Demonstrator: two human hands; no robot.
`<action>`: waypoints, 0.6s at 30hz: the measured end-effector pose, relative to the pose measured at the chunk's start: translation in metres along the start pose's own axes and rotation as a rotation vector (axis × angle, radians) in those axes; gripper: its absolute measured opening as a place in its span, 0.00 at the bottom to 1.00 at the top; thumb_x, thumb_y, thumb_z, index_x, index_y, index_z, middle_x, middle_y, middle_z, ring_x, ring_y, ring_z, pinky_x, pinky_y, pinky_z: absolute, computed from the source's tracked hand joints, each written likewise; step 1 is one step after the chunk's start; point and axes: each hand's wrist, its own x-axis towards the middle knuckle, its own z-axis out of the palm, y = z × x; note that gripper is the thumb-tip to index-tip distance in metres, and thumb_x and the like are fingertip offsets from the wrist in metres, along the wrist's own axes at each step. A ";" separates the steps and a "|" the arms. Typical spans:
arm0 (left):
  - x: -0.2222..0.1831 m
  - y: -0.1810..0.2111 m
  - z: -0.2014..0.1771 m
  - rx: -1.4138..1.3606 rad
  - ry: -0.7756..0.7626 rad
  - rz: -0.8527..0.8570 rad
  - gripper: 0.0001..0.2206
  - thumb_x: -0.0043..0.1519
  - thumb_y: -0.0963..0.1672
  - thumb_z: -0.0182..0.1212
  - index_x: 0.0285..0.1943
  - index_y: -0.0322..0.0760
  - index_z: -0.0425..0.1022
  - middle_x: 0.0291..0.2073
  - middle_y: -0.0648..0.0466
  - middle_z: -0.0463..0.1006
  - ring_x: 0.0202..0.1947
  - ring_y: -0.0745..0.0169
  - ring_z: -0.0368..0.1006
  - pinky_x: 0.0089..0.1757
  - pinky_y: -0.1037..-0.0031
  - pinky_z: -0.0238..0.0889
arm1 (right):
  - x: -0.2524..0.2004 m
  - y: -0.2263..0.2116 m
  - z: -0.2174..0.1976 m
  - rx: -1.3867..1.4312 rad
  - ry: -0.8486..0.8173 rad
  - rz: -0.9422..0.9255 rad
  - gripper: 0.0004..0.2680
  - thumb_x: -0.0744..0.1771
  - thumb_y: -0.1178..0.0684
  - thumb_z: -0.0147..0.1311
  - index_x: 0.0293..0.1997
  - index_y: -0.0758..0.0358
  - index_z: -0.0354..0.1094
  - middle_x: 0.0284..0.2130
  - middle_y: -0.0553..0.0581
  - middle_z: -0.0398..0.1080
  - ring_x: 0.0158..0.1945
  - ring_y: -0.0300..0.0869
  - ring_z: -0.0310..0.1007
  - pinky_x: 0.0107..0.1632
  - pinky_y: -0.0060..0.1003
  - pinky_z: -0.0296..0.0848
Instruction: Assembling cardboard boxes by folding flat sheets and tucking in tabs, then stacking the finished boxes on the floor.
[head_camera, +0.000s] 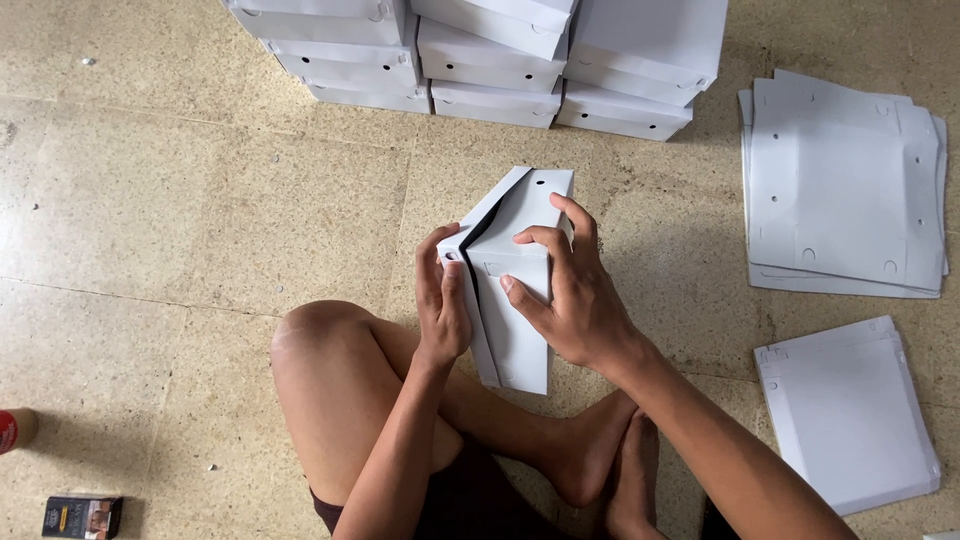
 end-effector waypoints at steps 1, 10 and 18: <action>0.000 -0.001 0.001 0.003 0.018 0.016 0.21 0.71 0.49 0.38 0.70 0.34 0.55 0.61 0.40 0.67 0.53 0.48 0.71 0.46 0.62 0.66 | -0.001 0.002 0.002 0.006 0.009 0.010 0.16 0.66 0.48 0.57 0.58 0.56 0.59 0.66 0.77 0.42 0.68 0.80 0.45 0.61 0.73 0.57; -0.009 -0.013 0.021 -0.238 0.145 0.101 0.24 0.66 0.56 0.42 0.57 0.34 0.61 0.49 0.36 0.64 0.53 0.37 0.68 0.48 0.43 0.69 | -0.006 -0.014 0.007 0.258 0.207 -0.075 0.14 0.68 0.39 0.43 0.43 0.61 0.59 0.72 0.79 0.29 0.70 0.78 0.42 0.63 0.72 0.56; 0.005 0.010 0.023 0.015 0.047 -0.139 0.38 0.66 0.61 0.33 0.77 0.32 0.46 0.69 0.25 0.50 0.70 0.14 0.44 0.58 0.19 0.43 | -0.012 0.032 0.022 0.196 0.204 0.058 0.25 0.70 0.45 0.46 0.76 0.60 0.44 0.47 0.62 0.61 0.41 0.44 0.62 0.49 0.40 0.71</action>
